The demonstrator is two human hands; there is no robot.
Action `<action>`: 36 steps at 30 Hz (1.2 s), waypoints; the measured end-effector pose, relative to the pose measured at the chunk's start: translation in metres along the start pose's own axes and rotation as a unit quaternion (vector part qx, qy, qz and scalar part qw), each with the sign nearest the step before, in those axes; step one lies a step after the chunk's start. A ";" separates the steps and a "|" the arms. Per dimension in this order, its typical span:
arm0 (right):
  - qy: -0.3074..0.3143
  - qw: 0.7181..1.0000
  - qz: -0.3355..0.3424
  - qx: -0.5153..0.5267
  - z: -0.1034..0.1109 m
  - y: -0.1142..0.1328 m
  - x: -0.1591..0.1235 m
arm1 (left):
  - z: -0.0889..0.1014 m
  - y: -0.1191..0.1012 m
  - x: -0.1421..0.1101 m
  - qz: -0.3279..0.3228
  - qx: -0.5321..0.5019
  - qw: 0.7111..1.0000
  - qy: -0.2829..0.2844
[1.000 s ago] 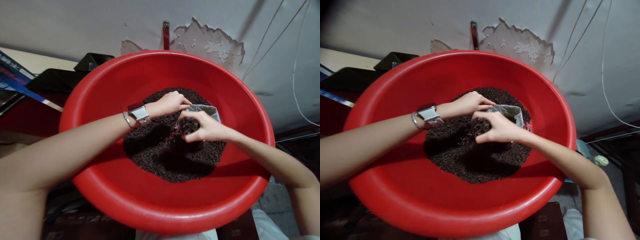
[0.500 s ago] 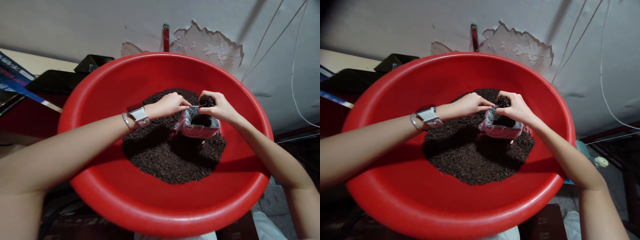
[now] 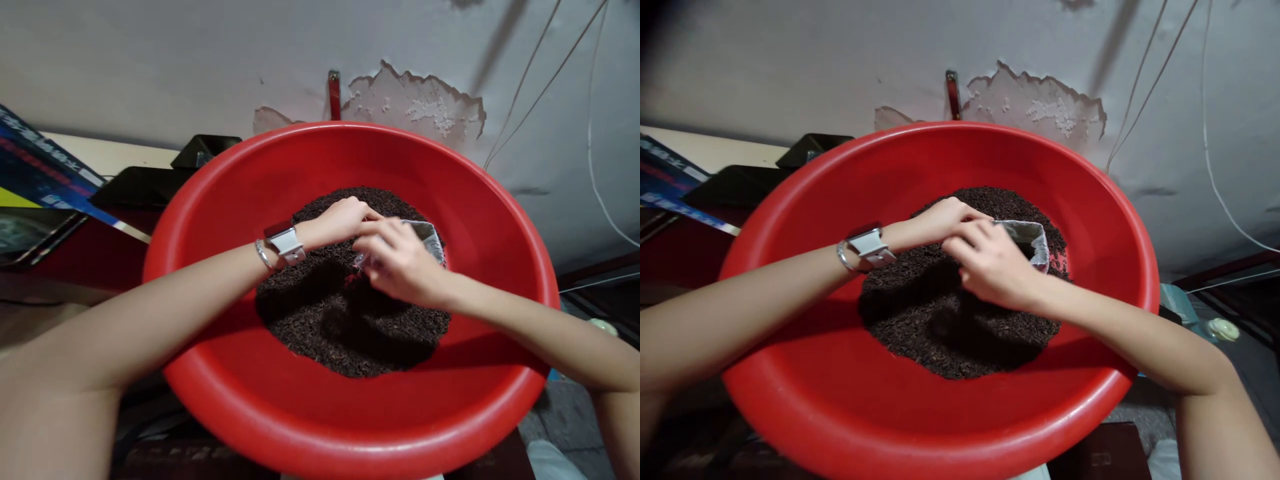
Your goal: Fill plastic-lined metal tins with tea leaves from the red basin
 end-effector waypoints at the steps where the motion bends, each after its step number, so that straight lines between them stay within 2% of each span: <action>1: 0.046 0.998 0.042 0.020 -0.017 0.015 -0.003 | 0.000 -0.001 0.000 -0.008 -0.007 1.000 0.000; 3: 0.164 0.978 0.106 0.072 -0.056 0.039 -0.018 | 0.001 -0.003 -0.001 -0.020 -0.016 1.000 -0.004; 4: 0.226 0.962 0.115 0.100 -0.075 0.045 -0.028 | 0.001 -0.003 -0.001 -0.020 -0.015 1.000 -0.006; 5: 0.283 0.945 0.100 0.126 -0.094 0.046 -0.040 | 0.001 -0.003 -0.001 -0.019 -0.014 1.000 -0.006; 7: 0.382 0.907 0.019 0.178 -0.127 0.037 -0.064 | 0.001 -0.002 -0.002 -0.017 -0.013 1.000 -0.004; 9: 0.426 0.875 -0.063 0.220 -0.146 0.026 -0.081 | 0.001 -0.002 -0.002 -0.016 -0.018 1.000 -0.003; 12: 0.414 0.865 -0.105 0.264 -0.156 0.017 -0.088 | 0.000 -0.002 -0.003 -0.018 -0.034 0.999 -0.002; 17: 0.412 0.856 -0.118 0.290 -0.156 0.022 -0.088 | -0.001 0.000 -0.003 -0.010 -0.043 0.999 0.001; 20: 0.430 0.855 -0.116 0.265 -0.153 0.028 -0.088 | -0.001 0.001 -0.003 -0.009 -0.051 0.999 0.003; 26: 0.416 0.884 -0.078 0.198 -0.130 0.039 -0.070 | -0.003 0.003 -0.003 -0.018 -0.060 0.998 0.007; 28: 0.390 0.898 -0.060 0.193 -0.120 0.041 -0.060 | -0.003 0.003 -0.003 -0.020 -0.062 0.998 0.010; 31: 0.319 0.930 -0.045 0.178 -0.100 0.036 -0.040 | -0.003 0.003 -0.004 -0.010 -0.059 0.998 0.012; 36: 0.180 0.971 -0.060 0.148 -0.051 0.013 -0.010 | -0.001 0.003 -0.004 -0.017 -0.079 0.997 0.003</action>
Point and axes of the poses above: each hand's wrist, its own x-axis towards the middle knuckle, its own z-axis out of the back of the hand, y = z × x, the point moved 7 cm from there along x, towards the middle knuckle, and after that the axes turned 6 degrees about z, right-handed, at the moved point
